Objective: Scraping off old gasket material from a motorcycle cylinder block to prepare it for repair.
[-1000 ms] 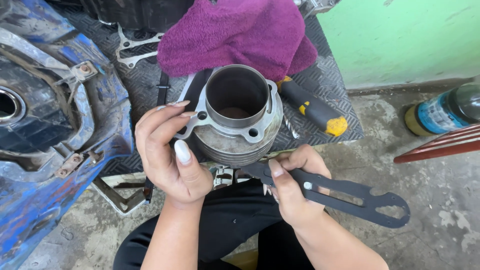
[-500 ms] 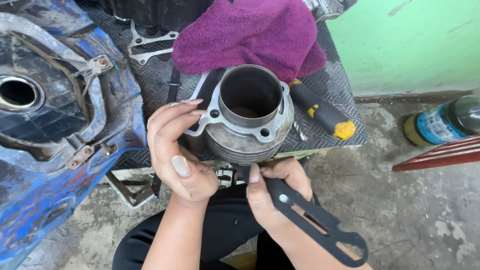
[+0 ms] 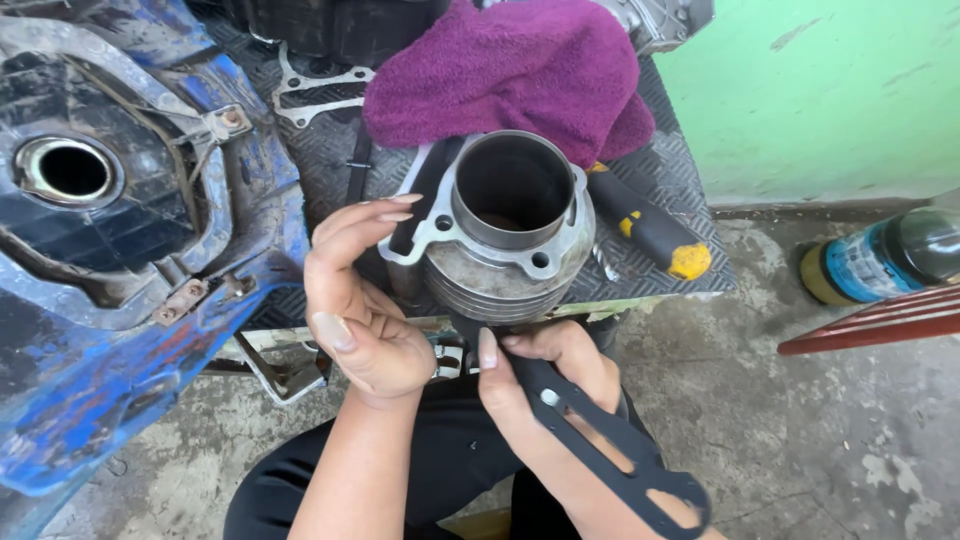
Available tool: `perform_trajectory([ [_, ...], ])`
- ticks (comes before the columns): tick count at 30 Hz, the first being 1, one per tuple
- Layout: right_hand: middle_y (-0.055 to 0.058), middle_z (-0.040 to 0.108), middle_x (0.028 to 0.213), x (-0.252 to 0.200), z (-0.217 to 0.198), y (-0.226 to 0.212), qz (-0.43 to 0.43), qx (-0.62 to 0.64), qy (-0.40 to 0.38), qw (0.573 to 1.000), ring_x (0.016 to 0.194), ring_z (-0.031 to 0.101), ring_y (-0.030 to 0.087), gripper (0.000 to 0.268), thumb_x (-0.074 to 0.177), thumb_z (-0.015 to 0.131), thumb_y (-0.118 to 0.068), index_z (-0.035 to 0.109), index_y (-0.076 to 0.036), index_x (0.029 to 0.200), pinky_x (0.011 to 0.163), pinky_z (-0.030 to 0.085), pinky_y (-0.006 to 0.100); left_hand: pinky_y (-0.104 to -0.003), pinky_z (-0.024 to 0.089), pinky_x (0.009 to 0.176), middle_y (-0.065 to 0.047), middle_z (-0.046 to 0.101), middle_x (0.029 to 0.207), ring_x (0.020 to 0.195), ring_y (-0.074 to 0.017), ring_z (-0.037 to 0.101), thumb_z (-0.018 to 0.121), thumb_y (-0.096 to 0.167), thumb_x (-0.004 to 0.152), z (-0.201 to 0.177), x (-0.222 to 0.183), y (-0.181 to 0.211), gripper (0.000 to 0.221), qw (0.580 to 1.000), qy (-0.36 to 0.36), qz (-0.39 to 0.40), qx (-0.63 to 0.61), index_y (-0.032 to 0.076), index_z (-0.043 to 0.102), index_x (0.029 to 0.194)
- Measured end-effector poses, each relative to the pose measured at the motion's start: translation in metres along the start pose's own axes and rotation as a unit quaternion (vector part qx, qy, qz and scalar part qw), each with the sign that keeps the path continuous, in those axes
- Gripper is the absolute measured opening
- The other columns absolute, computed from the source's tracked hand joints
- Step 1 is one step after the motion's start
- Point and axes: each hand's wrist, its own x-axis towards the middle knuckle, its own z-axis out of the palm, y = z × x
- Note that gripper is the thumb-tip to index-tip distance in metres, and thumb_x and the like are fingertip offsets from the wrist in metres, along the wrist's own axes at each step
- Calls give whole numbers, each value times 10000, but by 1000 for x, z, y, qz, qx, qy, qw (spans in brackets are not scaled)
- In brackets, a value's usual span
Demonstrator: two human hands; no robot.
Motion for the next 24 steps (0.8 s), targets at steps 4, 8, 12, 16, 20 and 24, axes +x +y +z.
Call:
perform_trajectory([
  [4, 114, 715, 763, -2, 8, -2, -10, -42, 7, 999, 620, 702, 154, 309, 751, 825, -32, 522, -26, 815, 562, 565, 249, -448, 475, 1175, -181, 621, 1228, 1206, -299, 626, 192, 614, 1104, -3, -2, -1, 681, 999, 3, -7, -45, 17, 512, 1174],
  [8, 109, 703, 737, 1, 11, 0, -7, -46, 1, 999, 605, 690, 147, 334, 743, 838, -45, 506, -32, 773, 542, 561, 250, -475, 497, 1170, -195, 616, 1236, 1206, -327, 644, 209, 598, 1103, -5, -2, -2, 653, 998, 10, -10, -67, 18, 501, 1172],
  [12, 110, 718, 763, -2, 19, 0, -37, -84, 8, 996, 647, 715, 162, 328, 727, 852, -41, 536, -23, 815, 589, 575, 264, -484, 467, 1194, -200, 640, 1238, 1226, -333, 636, 200, 577, 1103, -10, 1, -1, 652, 999, -4, -6, -41, 9, 518, 1145],
  [16, 131, 736, 841, 2, 19, -8, -22, -67, -20, 997, 696, 718, 166, 336, 734, 872, -62, 555, -12, 834, 623, 580, 258, -473, 433, 1212, -225, 663, 1226, 1232, -330, 618, 176, 523, 1089, -10, 2, 3, 637, 999, -5, -8, -37, -7, 525, 1140],
  [20, 103, 746, 809, -1, 16, -14, 17, -68, -21, 997, 634, 679, 124, 290, 745, 849, -49, 581, -3, 847, 577, 557, 239, -467, 449, 1195, -216, 661, 1242, 1238, -327, 600, 166, 510, 1103, -13, 3, 5, 629, 1000, -12, -10, -25, -4, 526, 1151],
  [24, 120, 735, 805, 0, 22, -7, -15, -76, -8, 997, 690, 715, 165, 319, 739, 862, -55, 562, -7, 839, 642, 580, 268, -442, 473, 1157, -209, 670, 1234, 1209, -312, 589, 176, 486, 1094, -14, 1, 4, 615, 999, -12, -12, -31, -7, 539, 1145],
])
